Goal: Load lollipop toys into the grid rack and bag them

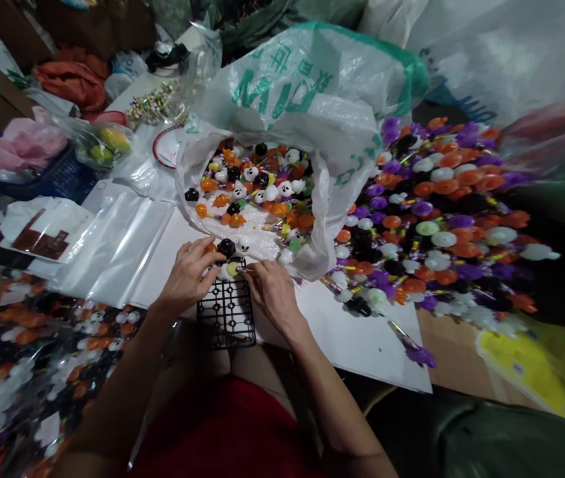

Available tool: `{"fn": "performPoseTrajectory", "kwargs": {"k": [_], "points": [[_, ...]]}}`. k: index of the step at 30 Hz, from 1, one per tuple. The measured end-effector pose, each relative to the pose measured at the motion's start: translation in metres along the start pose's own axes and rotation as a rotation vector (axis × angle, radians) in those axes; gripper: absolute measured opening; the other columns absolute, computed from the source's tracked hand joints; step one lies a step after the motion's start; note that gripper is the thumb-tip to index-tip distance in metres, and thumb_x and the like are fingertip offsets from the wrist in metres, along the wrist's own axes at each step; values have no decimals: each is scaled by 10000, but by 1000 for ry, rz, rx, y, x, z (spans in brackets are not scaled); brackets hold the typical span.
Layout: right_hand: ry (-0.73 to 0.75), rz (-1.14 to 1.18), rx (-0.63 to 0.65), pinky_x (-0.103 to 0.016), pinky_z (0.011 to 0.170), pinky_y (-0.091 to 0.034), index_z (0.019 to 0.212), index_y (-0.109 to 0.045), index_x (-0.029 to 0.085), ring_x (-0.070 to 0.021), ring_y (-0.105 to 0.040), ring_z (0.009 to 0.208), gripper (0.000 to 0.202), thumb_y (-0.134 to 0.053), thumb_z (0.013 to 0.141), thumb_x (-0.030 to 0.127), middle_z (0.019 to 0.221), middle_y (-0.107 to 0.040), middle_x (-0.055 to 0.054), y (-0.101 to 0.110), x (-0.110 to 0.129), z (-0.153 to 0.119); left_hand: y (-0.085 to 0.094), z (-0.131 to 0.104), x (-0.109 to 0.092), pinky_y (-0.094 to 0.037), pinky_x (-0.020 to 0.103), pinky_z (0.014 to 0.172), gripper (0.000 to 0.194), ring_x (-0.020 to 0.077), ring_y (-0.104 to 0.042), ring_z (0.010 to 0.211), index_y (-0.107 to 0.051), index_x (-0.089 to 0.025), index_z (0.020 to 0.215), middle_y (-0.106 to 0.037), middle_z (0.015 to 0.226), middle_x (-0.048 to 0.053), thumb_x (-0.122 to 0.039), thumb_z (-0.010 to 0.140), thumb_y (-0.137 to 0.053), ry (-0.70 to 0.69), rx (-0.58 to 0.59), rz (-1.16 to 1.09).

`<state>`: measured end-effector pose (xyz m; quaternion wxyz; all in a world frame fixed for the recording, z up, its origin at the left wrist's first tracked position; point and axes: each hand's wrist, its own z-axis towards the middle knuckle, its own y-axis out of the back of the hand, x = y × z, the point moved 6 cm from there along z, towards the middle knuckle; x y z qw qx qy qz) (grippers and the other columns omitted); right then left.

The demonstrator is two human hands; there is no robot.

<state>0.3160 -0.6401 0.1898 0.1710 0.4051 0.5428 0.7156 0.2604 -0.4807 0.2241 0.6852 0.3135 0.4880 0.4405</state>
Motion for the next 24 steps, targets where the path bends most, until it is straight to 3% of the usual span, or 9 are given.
{"fn": "performPoseTrajectory", "kwargs": {"k": [4, 9, 14, 16, 20, 24], "points": [[-29, 104, -29, -323, 815, -429, 1023, -672, 172, -236, -607, 917, 180, -521, 977, 258, 953, -680, -100, 3, -4, -3, -4, 0, -2, -374, 521, 1101, 255, 274, -521, 1282, -681, -213, 1097, -581, 1367, 126, -222, 916, -502, 7, 55, 29], [-3, 368, -15, -308, 854, -463, 1070, -673, 185, -214, -634, 947, 169, -558, 954, 223, 1004, -709, -82, -12, 18, 6, -15, 0, -6, -347, 588, 1086, 347, 352, -476, 1321, -667, -240, 1197, -517, 1435, 157, -321, 862, -619, -54, 131, 129], [58, 628, 104, -256, 843, -486, 1167, -664, 185, -170, -662, 960, 250, -532, 954, 182, 1089, -726, -50, -15, 16, 11, -21, -2, -3, -372, 587, 1056, 232, 363, -533, 1248, -711, -230, 1066, -582, 1370, 147, -290, 862, -617, -21, 23, 189], [11, 514, 153, -260, 815, -491, 1157, -676, 170, -178, -662, 933, 258, -510, 959, 175, 1066, -729, -63, -7, -6, 16, -21, -2, -4, -383, 576, 1045, 186, 357, -551, 1220, -720, -213, 988, -605, 1339, 148, -310, 882, -602, -18, -3, 203], [-212, -147, 81, -375, 829, -469, 1108, -690, 73, -295, -601, 1045, 315, -435, 924, 85, 1139, -666, -215, 19, -58, 53, -19, 2, -8, -400, 547, 1022, 195, 339, -574, 1171, -709, -182, 964, -621, 1312, 158, -288, 904, -556, -12, 21, 259], [-134, -466, 166, -457, 871, -426, 1030, -701, 57, -345, -559, 1073, 332, -398, 895, 48, 1135, -636, -261, 11, -56, 78, -17, 9, -8, -420, 500, 992, 196, 308, -601, 1114, -691, -160, 944, -644, 1280, 151, -219, 902, -510, 40, 74, 328]]}}
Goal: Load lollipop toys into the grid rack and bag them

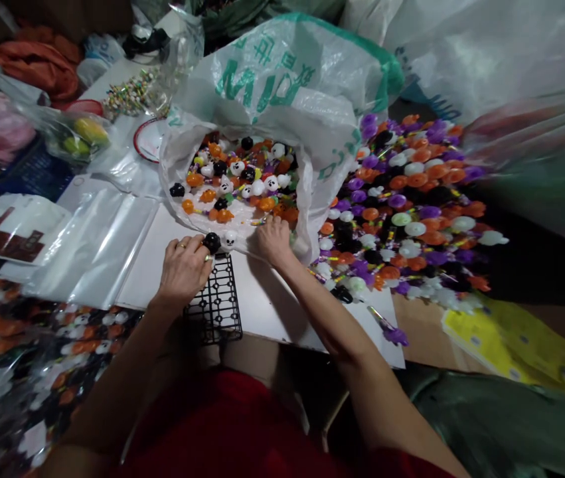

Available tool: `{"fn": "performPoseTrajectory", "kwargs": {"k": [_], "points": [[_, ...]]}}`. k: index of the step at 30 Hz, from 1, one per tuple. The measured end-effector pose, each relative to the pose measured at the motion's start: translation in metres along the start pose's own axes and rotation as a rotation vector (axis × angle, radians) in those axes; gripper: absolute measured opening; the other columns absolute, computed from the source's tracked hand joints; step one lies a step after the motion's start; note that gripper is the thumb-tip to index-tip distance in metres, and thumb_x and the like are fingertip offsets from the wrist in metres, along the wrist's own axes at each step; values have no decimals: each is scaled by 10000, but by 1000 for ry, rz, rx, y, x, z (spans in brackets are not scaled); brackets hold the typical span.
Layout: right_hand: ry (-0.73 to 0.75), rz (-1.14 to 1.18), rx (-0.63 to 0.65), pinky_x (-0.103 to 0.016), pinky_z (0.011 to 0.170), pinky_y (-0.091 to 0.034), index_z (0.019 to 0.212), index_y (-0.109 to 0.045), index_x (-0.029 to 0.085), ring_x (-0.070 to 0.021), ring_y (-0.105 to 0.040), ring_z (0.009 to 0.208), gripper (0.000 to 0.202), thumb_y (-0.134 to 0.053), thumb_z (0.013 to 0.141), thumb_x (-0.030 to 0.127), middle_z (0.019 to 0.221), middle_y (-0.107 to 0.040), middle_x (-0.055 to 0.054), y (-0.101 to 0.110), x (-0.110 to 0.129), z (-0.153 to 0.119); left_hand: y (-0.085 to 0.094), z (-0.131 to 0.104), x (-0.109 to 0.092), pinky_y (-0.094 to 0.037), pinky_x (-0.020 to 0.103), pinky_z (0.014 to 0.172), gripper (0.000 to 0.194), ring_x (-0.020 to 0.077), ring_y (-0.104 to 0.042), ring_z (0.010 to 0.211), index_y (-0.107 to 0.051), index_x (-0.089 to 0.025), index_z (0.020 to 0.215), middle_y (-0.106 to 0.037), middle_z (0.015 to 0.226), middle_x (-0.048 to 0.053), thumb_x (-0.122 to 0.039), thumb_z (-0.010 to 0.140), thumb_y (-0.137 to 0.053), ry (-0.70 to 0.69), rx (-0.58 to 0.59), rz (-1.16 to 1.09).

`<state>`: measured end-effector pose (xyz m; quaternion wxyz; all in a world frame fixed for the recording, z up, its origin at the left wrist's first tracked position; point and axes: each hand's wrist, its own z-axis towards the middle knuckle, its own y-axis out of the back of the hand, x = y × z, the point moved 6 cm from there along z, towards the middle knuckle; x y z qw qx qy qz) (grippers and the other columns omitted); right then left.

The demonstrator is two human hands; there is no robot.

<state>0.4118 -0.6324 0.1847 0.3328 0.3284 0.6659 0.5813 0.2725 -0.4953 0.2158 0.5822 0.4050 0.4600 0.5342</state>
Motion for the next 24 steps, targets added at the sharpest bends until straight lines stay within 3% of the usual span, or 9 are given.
{"fn": "performPoseTrajectory", "kwargs": {"k": [4, 6, 9, 12, 15, 18, 20, 24], "points": [[311, -30, -70, -403, 873, -411, 1071, -670, 117, -296, -560, 1040, 330, -367, 946, 72, 1115, -638, -190, -13, 34, -41, -2, 2, 0, -413, 508, 982, 211, 320, -593, 1114, -680, -147, 969, -640, 1284, 160, -206, 904, -489, 19, 26, 27], [395, 7, -27, -363, 852, -417, 1071, -660, 134, -271, -577, 1021, 304, -388, 952, 73, 1102, -647, -162, -27, 40, -69, -3, 1, 0, -409, 513, 977, 220, 329, -584, 1125, -675, -141, 988, -631, 1290, 170, -199, 904, -480, 14, 30, 37], [220, 108, 20, -318, 811, -430, 1141, -627, 143, -243, -610, 996, 282, -410, 967, 97, 1113, -659, -149, -41, 30, -88, -3, 0, -1, -413, 507, 971, 215, 327, -586, 1109, -671, -140, 980, -635, 1273, 171, -190, 904, -475, -8, 22, 52], [-118, 246, 21, -311, 737, -446, 1252, -549, 144, -252, -646, 929, 292, -483, 979, 222, 1080, -676, -154, -44, 12, -80, -1, 0, -2, -417, 504, 973, 207, 319, -593, 1089, -668, -142, 964, -638, 1257, 170, -186, 903, -475, -24, 7, 58], [-272, 483, 1, -317, 723, -459, 1285, -517, 141, -248, -661, 851, 381, -567, 921, 244, 1006, -701, -132, -47, 5, -68, 0, 1, -3, -418, 511, 979, 214, 325, -589, 1097, -665, -132, 970, -639, 1247, 177, -183, 906, -468, -11, 10, 53], [-273, 932, -146, -287, 690, -468, 1201, -563, 148, -193, -631, 724, 353, -583, 875, 283, 831, -688, -50, -48, 8, -67, 0, 2, -3, -411, 506, 997, 215, 324, -581, 1124, -664, -129, 987, -633, 1262, 174, -183, 909, -471, 5, 35, 29], [-184, 1228, -233, -269, 668, -470, 1077, -610, 164, -171, -603, 695, 304, -597, 844, 360, 786, -667, -22, -51, 22, -71, 0, 3, -2, -410, 503, 1001, 219, 324, -577, 1134, -665, -123, 993, -624, 1278, 177, -181, 911, -469, 11, 53, 19], [-99, 1425, -184, -282, 648, -468, 811, -627, 184, -176, -570, 673, 228, -636, 749, 403, 717, -642, -15, -68, 61, -72, 0, 4, 1, -407, 518, 1004, 241, 328, -569, 1145, -662, -124, 1008, -617, 1291, 177, -180, 920, -445, 25, 75, 7]]}}
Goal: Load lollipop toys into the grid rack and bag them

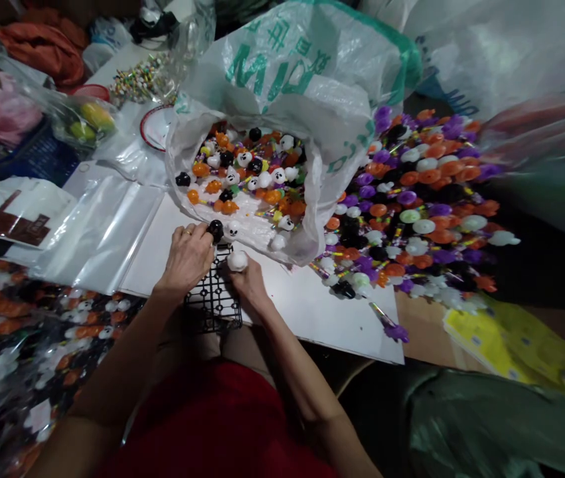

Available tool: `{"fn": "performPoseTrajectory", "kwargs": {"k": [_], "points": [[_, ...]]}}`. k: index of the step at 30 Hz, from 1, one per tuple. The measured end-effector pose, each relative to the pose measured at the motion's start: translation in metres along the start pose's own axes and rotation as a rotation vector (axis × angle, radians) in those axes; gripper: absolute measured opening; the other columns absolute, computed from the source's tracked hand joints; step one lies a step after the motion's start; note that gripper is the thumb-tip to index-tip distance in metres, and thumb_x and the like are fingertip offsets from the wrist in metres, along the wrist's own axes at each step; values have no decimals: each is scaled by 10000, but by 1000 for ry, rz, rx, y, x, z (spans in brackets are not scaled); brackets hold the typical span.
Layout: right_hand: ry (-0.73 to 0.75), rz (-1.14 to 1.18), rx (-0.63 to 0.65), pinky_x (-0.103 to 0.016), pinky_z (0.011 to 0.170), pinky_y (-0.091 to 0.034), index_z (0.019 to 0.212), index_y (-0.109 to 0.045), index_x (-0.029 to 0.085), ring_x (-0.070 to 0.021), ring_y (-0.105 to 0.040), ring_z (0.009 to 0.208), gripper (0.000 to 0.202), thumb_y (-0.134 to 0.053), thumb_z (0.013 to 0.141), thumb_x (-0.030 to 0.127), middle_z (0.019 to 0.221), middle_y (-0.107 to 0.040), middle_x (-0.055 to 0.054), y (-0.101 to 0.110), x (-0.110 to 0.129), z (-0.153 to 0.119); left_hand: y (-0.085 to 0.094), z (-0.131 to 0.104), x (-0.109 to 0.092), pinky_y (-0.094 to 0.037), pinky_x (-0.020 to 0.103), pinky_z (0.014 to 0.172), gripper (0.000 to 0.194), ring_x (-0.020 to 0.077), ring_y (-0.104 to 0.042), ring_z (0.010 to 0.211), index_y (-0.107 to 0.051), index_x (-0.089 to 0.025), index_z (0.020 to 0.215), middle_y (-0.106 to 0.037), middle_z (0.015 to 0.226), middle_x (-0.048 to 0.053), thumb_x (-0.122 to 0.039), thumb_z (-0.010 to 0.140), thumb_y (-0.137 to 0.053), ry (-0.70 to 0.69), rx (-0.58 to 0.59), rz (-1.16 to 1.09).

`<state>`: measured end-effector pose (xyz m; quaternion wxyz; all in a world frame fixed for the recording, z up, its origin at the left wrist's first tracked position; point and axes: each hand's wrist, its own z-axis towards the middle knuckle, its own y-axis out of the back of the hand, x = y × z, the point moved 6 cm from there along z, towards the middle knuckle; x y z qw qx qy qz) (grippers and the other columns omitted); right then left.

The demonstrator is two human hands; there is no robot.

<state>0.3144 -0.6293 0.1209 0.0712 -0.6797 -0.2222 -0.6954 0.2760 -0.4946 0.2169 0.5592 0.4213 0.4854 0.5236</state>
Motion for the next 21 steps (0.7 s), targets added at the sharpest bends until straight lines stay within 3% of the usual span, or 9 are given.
{"fn": "performPoseTrajectory", "kwargs": {"k": [4, 8, 13, 17, 21], "points": [[21, -39, 23, -309, 716, -492, 872, -647, 181, -204, -604, 751, 205, -588, 781, 355, 804, -689, -41, -21, -6, 6, 1, 0, 1, -394, 501, 1031, 233, 313, -564, 1166, -656, -133, 1003, -619, 1291, 165, -195, 930, -443, 3, -4, -32], [105, -362, 145, -313, 751, -490, 978, -635, 167, -225, -628, 818, 208, -504, 841, 253, 925, -696, -75, -30, 2, 8, 1, -1, 3, -398, 500, 1022, 246, 314, -565, 1170, -643, -126, 992, -627, 1272, 179, -207, 948, -415, 16, -21, -36], [60, -719, 251, -323, 778, -482, 1124, -606, 141, -251, -652, 889, 269, -435, 929, 210, 1092, -679, -150, -39, 14, 11, 1, -2, 6, -398, 487, 1015, 306, 292, -573, 1167, -630, -152, 949, -647, 1236, 166, -200, 983, -330, -14, -47, -50], [97, -565, 239, -302, 781, -477, 1101, -624, 161, -234, -647, 898, 254, -505, 882, 210, 1056, -703, -100, -42, 13, 16, 0, -1, 9, -395, 495, 1022, 296, 291, -580, 1155, -637, -155, 935, -659, 1216, 166, -192, 973, -346, 8, -86, -64], [33, -354, 106, -290, 714, -480, 928, -652, 174, -220, -631, 788, 153, -562, 840, 261, 866, -702, -52, -42, -3, 12, -3, -1, 6, -390, 517, 1027, 323, 302, -573, 1160, -654, -150, 963, -647, 1248, 175, -191, 973, -334, -1, -74, -42]]}}
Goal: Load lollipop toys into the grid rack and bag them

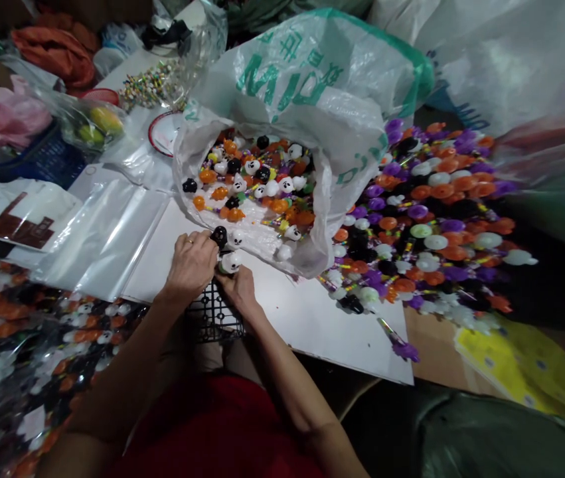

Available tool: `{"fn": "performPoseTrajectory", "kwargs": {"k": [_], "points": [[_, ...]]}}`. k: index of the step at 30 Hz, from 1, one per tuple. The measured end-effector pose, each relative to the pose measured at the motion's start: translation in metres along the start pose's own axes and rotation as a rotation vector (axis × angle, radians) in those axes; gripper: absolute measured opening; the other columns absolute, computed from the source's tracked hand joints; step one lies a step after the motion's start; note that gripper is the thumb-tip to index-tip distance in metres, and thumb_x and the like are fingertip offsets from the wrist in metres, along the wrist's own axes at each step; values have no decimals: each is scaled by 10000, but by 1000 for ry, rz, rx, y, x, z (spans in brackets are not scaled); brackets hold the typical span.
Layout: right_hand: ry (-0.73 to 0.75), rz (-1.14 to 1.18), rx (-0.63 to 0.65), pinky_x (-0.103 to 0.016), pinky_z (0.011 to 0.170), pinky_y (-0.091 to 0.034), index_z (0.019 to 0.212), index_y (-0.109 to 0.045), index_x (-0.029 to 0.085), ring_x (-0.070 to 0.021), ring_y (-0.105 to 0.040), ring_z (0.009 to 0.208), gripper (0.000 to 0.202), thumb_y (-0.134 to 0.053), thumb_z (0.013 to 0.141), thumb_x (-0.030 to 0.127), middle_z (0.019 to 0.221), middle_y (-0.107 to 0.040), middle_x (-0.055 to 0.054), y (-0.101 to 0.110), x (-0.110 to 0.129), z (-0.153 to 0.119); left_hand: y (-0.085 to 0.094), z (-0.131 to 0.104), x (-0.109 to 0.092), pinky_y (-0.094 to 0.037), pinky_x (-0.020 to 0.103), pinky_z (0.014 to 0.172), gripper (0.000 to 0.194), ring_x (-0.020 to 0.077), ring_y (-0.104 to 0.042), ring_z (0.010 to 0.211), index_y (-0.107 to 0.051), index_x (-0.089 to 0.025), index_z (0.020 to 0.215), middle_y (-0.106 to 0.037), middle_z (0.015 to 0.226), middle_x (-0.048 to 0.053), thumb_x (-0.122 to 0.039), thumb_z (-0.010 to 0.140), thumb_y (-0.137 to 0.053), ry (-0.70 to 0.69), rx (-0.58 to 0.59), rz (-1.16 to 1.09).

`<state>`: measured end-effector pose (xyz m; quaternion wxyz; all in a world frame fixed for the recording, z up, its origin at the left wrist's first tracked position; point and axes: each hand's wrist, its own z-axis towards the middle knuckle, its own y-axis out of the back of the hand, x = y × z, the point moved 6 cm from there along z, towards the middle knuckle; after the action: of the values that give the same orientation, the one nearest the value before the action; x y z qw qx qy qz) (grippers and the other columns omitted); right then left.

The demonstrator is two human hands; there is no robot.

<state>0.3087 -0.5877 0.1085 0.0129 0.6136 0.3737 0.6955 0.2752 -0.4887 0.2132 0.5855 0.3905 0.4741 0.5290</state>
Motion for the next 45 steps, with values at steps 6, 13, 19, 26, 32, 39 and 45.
{"fn": "performPoseTrajectory", "kwargs": {"k": [6, 13, 19, 26, 32, 39, 45], "points": [[78, -50, -41, -305, 773, -493, 1003, -629, 179, -218, -618, 861, 170, -555, 866, 248, 952, -654, -69, 4, 3, -9, -2, 0, 3, -398, 527, 1017, 333, 308, -580, 1157, -662, -160, 957, -659, 1229, 175, -217, 979, -335, 43, -24, -72], [126, -255, 77, -295, 791, -492, 1052, -628, 167, -225, -613, 939, 180, -522, 911, 205, 1057, -644, -116, 3, 12, 0, -2, 1, 7, -392, 499, 1017, 327, 292, -579, 1159, -630, -169, 961, -668, 1192, 160, -246, 997, -314, 31, -30, -77], [15, 118, 8, -304, 756, -496, 917, -655, 164, -219, -639, 816, 178, -601, 852, 321, 879, -700, -60, 6, -7, 9, -5, 8, 9, -412, 516, 997, 338, 304, -582, 1161, -642, -156, 956, -672, 1174, 173, -217, 988, -311, 38, -3, -63], [59, -207, 92, -310, 775, -493, 996, -643, 174, -235, -641, 876, 204, -525, 830, 164, 1008, -691, -92, 9, 10, 5, -4, 4, 6, -405, 507, 1009, 338, 295, -584, 1164, -629, -166, 964, -683, 1142, 155, -234, 995, -300, 53, -8, -66], [-13, -465, 214, -332, 784, -495, 1142, -610, 146, -260, -660, 927, 256, -482, 924, 185, 1112, -687, -147, 5, 33, 17, -2, 5, 14, -398, 518, 1007, 311, 298, -590, 1160, -619, -171, 938, -672, 1177, 170, -237, 991, -320, 76, -68, -112], [120, -387, 284, -269, 750, -463, 1046, -682, 139, -204, -643, 855, 229, -539, 875, 88, 967, -719, -93, 72, 17, 55, 17, 12, 22, -449, 457, 1013, 266, 277, -586, 1205, -636, -183, 951, -649, 1221, 157, -262, 978, -383, 76, -90, -189], [55, -790, 10, -402, 871, -447, 1017, -665, 73, -317, -570, 1065, 272, -442, 869, 27, 1123, -636, -241, 122, 21, 93, 33, 31, -10, -339, 563, 1112, 375, 320, -475, 1342, -567, -178, 1279, -528, 1435, 158, -348, 955, -489, 5, -55, -109]]}}
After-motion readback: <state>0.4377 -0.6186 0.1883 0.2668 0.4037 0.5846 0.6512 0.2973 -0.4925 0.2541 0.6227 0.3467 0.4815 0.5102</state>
